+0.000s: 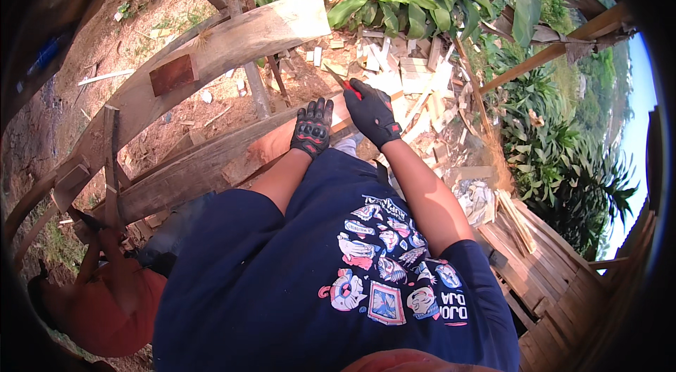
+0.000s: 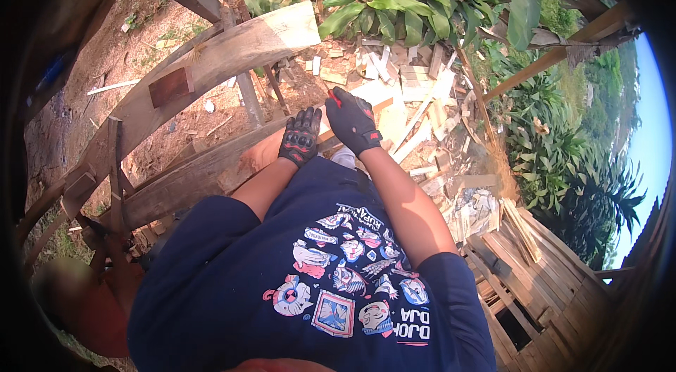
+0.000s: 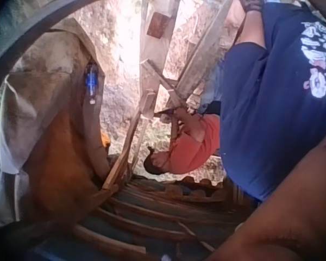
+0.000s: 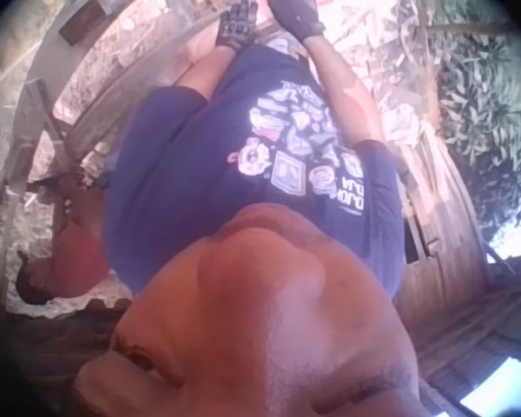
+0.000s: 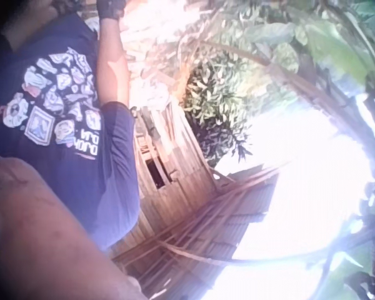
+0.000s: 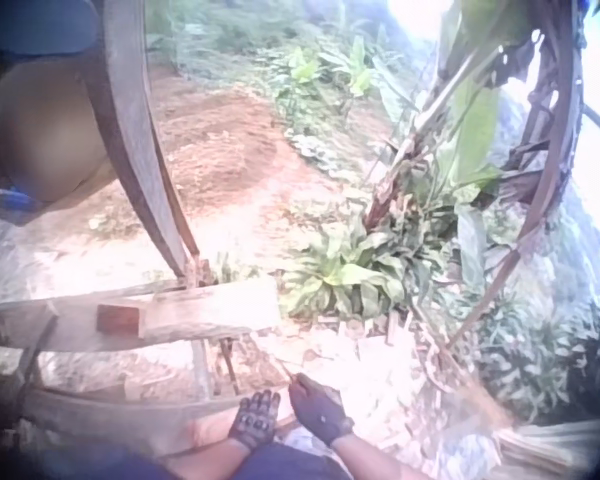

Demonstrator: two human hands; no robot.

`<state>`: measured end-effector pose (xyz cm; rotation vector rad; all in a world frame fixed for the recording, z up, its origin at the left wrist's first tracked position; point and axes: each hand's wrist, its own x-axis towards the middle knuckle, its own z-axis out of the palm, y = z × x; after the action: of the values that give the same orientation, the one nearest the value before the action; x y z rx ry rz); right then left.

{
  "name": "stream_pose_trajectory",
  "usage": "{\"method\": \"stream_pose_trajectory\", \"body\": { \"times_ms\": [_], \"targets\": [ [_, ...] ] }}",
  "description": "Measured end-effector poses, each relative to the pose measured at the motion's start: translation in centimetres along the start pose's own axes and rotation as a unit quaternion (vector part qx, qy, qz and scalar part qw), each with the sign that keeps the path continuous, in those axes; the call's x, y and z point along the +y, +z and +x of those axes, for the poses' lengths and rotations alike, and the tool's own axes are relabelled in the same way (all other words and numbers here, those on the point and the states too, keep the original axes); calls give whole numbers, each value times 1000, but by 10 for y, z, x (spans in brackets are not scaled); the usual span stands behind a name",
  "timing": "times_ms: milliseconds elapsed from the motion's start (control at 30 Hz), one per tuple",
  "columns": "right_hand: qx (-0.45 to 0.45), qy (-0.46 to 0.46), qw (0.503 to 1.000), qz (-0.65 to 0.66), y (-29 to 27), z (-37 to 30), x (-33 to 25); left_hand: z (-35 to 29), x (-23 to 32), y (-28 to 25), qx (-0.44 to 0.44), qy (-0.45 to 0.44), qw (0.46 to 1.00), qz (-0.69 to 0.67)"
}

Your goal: The person uses a hand saw to cut a piece of wood placed on a wooden frame. They hold the wood with one hand and saw with the other, making repeated back-and-forth strokes until the wood is cut.

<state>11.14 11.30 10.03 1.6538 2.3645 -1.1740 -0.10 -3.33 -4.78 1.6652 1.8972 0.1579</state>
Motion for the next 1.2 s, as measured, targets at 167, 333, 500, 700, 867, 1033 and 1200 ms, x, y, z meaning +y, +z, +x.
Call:
{"method": "stream_pose_trajectory", "body": {
  "times_ms": [167, 333, 500, 700, 867, 1033, 1200],
  "targets": [
    [-36, 39, 998, -36, -23, -53, -12, 0, -3, 11, 1, -13, 1000, 13],
    [-17, 33, 999, 10, -105, -157, -50, -10, -3, 15, 0, -8, 1000, 5],
    [-39, 46, 998, 10, -85, -112, -30, -7, -4, 16, 4, -16, 1000, 16],
    [-33, 26, 999, -22, 10, 13, 2, -2, 5, 4, -17, -6, 1000, 11],
    [10, 9, 1000, -28, -20, -46, 5, -5, 1, 14, 9, -18, 1000, 21],
    [-43, 73, 996, 22, -102, -136, -36, -5, -4, 18, 7, -15, 1000, 22],
    [-53, 38, 998, 13, -58, -79, -12, -8, -7, 22, 29, -9, 999, 22]
  ]
}}
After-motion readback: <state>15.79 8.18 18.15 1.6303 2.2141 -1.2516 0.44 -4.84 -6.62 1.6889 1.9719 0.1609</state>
